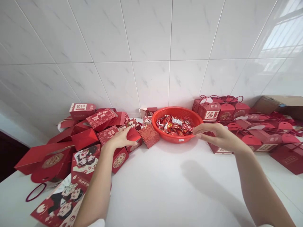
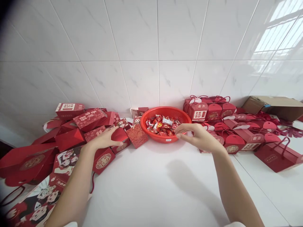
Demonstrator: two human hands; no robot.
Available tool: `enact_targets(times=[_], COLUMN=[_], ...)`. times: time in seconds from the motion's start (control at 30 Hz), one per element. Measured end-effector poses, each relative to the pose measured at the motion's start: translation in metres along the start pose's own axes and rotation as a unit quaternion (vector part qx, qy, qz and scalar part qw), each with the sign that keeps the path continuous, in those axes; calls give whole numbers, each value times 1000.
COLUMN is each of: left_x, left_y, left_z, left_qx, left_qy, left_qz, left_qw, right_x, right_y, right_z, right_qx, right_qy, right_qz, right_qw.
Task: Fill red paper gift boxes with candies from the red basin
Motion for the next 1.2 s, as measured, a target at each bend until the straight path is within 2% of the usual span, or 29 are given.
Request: enact_targets(times=[0.07, 0.13, 0.2, 0.27, 0.33, 0.4, 0.43, 0.5, 0.57, 0.67, 0.8, 0.87, 0.97, 1.07, 1.13, 1.2], left_x=[0, 2, 7, 16, 28, 37, 39, 40, 40, 40, 50, 56, 59, 61, 63, 67], left_y=[-9, -7, 7, 31, 55, 66, 64, 49, 25, -19, -75, -90, -94, -79, -65, -55], left_z=[3, 3, 1, -3, -9, -18, -25, -42, -58, -77, -99, -99, -89, -87, -92, -100], left_qx=[-8, -2, 32, 102, 218, 376, 454, 574, 628, 634, 598, 559, 462, 346, 298, 276], left_qy=[-5, -1, 11, 23, 24, 7, -5, -19, -11, 11, 20, 19, 1, -59, -102, -134], left_qz=[11, -5, -44, -106, -175, -191, -167, -90, -15, 79, 259, 299, 262, 152, 60, -11], left_qw=[1000, 1000, 998, 989, 960, 907, 875, 813, 778, 769, 758, 773, 847, 924, 947, 952], right_x=[-7, -12, -16, -19, -22, -26, -28, -34, -39, -41, -32, -24, -10, 1, 6, 6], right_y=[-18, -31, -40, -46, -52, -59, -62, -67, -70, -72, -68, -67, -67, -79, -91, -101], right_z=[9, 16, 23, 27, 29, 31, 33, 36, 39, 42, 46, 44, 37, 35, 33, 31], right_qx=[-27, -55, -76, -91, -100, -108, -111, -124, -147, -191, -219, -206, -139, -58, -5, 30], right_qy=[18, 35, 56, 69, 74, 76, 77, 68, 44, -1, -10, -26, -66, -75, -79, -79], right_qz=[35, 59, 74, 85, 92, 88, 81, 49, 8, -39, -66, -51, -18, 61, 106, 119], right_qw=[999, 996, 993, 990, 988, 987, 988, 989, 988, 981, 973, 977, 988, 994, 991, 989])
Point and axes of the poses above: each hand's wrist, its own x-axis away from the middle knuckle, its own y-axis out of the back of the hand, z = x × y, the point moved 8 cm from there along -x, towards the middle knuckle, and after that the axes turned 13 degrees about x, right-handed, at the moved point
